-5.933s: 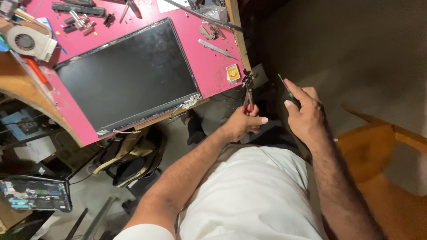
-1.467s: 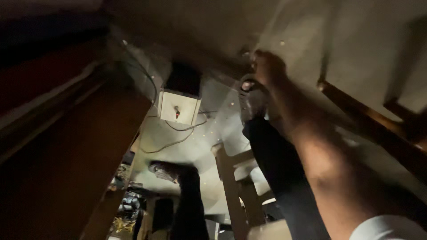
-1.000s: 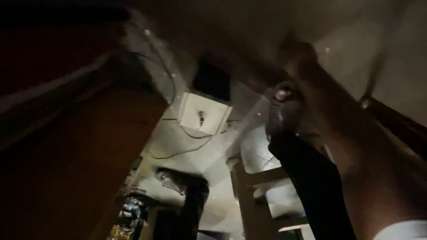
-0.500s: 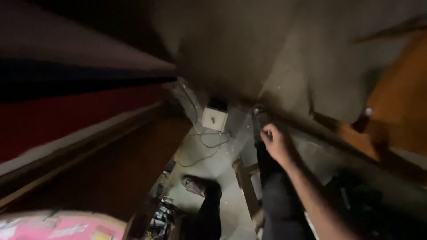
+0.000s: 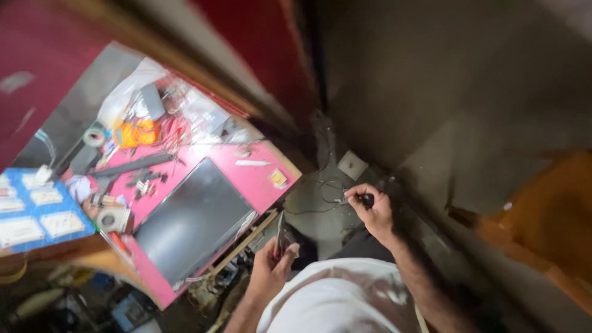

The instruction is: The person uses pliers and a screwdriver to work on internal laptop components and small metal parts at a workbench.

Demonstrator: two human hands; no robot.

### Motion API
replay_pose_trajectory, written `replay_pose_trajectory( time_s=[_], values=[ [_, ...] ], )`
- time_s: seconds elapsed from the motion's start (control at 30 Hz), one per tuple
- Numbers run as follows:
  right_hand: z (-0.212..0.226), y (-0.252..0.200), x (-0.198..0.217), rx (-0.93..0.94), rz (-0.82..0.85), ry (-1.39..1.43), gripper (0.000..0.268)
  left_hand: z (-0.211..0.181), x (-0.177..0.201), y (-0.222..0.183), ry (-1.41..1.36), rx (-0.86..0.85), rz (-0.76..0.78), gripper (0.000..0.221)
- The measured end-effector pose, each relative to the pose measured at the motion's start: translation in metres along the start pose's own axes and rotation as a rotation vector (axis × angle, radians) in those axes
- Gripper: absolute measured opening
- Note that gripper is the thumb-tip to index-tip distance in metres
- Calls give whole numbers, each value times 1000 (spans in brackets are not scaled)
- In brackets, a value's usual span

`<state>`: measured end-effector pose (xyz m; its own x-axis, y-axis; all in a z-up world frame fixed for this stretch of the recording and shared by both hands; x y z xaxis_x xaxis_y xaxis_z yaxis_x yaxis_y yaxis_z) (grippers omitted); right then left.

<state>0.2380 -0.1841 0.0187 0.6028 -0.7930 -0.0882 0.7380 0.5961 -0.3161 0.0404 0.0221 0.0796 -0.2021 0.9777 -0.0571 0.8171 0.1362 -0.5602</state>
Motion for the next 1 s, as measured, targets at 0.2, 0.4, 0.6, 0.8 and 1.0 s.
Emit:
replay_pose_trajectory(
  time_s=[0.2,0.4,0.6,0.8,1.0],
  values=[
    [54,1,-85,164,268,43,8,44,36,-30,-398,20,64,20],
    [26,1,-125,-253,239,429,19,52,38,-34,-396,1,152,20],
    [35,18,-126,-290,465,383,23,41,14,-12,-505,-103,78,17],
    [40,49,-115,-273,625,-6,22,59,2,13,-649,-77,2,16],
    [16,97,-141,-362,522,-226,25,70,30,-3,-703,-134,-139,17]
  ],
)
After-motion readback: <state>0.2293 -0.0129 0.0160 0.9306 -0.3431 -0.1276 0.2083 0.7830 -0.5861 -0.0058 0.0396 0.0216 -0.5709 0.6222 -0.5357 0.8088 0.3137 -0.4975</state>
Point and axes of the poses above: each hand's wrist, its own y-axis towards the middle knuckle, its own x-axis out of the back of the hand, z = x × y, the point moved 7 cm from there along y, towards the middle knuckle, and after that the axes turned 11 degrees about z, right-handed, at the moved point
